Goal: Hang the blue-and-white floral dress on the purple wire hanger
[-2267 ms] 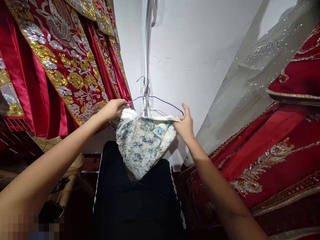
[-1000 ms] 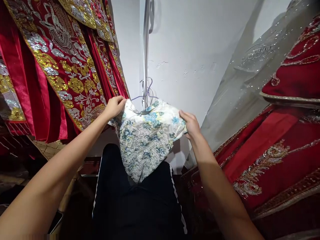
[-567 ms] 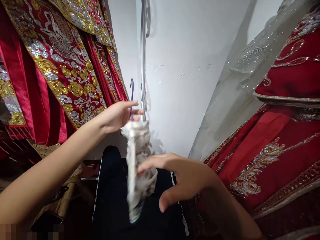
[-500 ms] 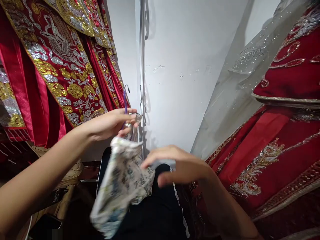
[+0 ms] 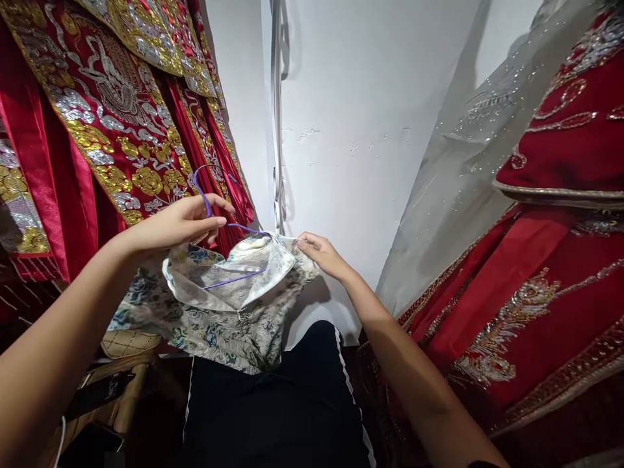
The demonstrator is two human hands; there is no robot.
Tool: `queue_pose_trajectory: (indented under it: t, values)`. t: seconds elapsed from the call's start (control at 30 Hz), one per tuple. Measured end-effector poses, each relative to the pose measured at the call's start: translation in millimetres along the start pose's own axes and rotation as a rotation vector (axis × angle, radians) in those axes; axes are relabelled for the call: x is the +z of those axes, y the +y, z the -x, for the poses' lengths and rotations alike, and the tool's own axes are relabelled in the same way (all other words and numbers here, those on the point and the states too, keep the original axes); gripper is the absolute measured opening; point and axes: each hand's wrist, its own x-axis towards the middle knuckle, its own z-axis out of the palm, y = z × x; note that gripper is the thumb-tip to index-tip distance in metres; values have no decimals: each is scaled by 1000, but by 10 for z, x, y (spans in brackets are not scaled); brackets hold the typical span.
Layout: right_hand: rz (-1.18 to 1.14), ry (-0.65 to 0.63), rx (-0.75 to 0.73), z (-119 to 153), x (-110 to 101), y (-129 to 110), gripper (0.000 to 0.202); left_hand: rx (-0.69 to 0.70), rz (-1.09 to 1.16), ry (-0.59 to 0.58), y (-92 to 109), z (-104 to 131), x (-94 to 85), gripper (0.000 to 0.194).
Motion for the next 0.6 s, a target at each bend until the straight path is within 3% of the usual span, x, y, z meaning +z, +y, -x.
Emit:
queue_pose_trajectory:
  t: [0.07, 0.1, 0.17, 0.23, 0.3, 0.4, 0.5, 0.6]
  values:
    - [-172, 81, 32, -49, -63, 1, 41, -10, -166, -181, -76, -110, -14, 30]
    - [-260, 158, 40, -88, -101, 7, 41, 30, -229, -148, -101, -162, -12, 30]
    - [-400, 322, 49, -200, -183, 18, 39, 177, -322, 73, -115, -224, 30, 29]
    - [-484, 465, 34, -347, -264, 13, 37, 322, -375, 212, -64, -198, 123, 26]
    - [-514, 577, -5, -496, -339, -16, 35, 426, -382, 261, 38, -76, 251, 24]
    - [-526, 664, -68, -622, -428, -79, 32, 499, -333, 224, 156, 241, 490, 20]
    - [-515, 778, -94, -524, -474, -104, 31, 396, -240, 196, 24, 613, 798, 14]
    - [-478, 907, -72, -228, -434, -56, 34, 82, -66, 321, -374, 908, 1185, 19]
